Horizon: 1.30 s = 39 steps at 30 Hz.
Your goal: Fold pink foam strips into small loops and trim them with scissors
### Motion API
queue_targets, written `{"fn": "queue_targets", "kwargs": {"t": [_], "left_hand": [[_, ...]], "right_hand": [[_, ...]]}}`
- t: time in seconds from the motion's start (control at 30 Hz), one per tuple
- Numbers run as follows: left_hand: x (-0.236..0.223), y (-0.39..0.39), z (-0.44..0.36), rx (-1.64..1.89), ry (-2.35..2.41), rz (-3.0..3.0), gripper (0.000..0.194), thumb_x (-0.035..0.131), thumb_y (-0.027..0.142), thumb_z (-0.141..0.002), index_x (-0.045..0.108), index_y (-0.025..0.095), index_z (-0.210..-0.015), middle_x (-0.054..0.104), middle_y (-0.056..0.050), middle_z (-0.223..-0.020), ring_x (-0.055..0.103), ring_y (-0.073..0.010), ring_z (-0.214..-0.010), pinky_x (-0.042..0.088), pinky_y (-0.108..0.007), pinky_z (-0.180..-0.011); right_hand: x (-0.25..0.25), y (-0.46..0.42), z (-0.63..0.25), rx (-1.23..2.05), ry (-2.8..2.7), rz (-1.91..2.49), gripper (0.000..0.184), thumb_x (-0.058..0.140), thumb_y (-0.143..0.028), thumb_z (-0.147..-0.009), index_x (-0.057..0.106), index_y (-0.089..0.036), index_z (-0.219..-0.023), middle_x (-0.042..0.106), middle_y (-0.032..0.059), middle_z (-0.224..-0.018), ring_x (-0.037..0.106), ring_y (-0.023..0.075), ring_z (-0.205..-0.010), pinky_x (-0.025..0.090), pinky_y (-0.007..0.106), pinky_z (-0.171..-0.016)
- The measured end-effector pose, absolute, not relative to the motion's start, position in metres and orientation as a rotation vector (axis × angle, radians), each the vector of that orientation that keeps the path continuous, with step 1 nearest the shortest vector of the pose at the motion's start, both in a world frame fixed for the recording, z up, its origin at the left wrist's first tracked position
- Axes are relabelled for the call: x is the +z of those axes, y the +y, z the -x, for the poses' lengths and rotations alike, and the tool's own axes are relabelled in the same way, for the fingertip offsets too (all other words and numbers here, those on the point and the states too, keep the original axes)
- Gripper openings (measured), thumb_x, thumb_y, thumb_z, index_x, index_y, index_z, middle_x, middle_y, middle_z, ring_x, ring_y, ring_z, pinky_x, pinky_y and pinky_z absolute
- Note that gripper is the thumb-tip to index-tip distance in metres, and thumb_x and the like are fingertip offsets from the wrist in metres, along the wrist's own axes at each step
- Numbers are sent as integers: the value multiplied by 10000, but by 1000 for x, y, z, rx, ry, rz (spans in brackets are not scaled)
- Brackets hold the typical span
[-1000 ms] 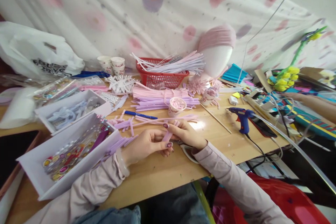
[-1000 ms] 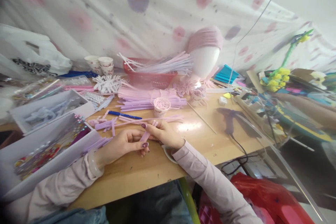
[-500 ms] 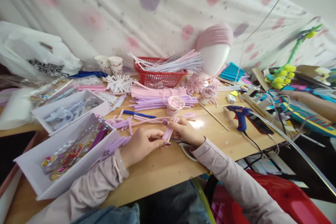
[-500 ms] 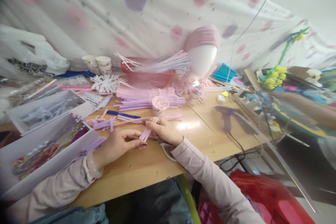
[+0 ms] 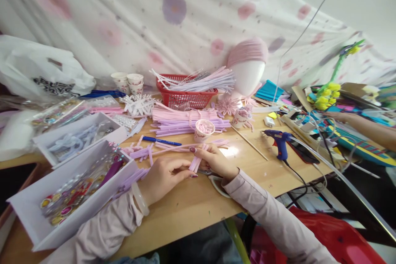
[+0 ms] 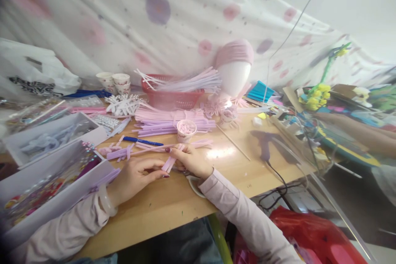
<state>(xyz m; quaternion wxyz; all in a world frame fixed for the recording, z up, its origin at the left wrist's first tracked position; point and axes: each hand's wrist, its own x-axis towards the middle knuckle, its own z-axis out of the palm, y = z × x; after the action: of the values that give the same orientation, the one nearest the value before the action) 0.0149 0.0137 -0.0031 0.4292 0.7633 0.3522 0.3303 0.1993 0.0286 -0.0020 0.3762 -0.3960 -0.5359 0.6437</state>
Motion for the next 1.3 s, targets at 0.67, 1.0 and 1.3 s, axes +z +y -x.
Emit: {"fn": "queue_targets", "kwargs": {"t": [0.67,1.0,1.3], "left_hand": [[-1,15,-14,814,872,-2037,162,628,336,-767,733,213,-752,710,-4,-712,588,-142,-619,414,-215,-587],[-3,16,-15,793,837,-2114,178,607,318,-789,733,212,-724,703,-7,-665,591,-140,-593,413,-222,-584],[-4,15,-19,609,670,-1383,356,600,434,-774,685,121,-922,723,-105,-860,670,-221,-797,516,-322,-741]], "right_hand": [[-1,26,-198,1548,-1513,1083,431,570,-455,-801,404,-167,-527,348,-84,-360,275,33,-325,176,198,-347],[-2,24,-200,1655,-1461,1046,373,577,-404,-807,425,-170,-560,345,-93,-350,257,33,-304,149,197,-329],[3,23,-196,1504,-1649,944,378,519,-378,-846,439,-154,-552,339,-81,-411,270,34,-363,180,201,-362]]}}
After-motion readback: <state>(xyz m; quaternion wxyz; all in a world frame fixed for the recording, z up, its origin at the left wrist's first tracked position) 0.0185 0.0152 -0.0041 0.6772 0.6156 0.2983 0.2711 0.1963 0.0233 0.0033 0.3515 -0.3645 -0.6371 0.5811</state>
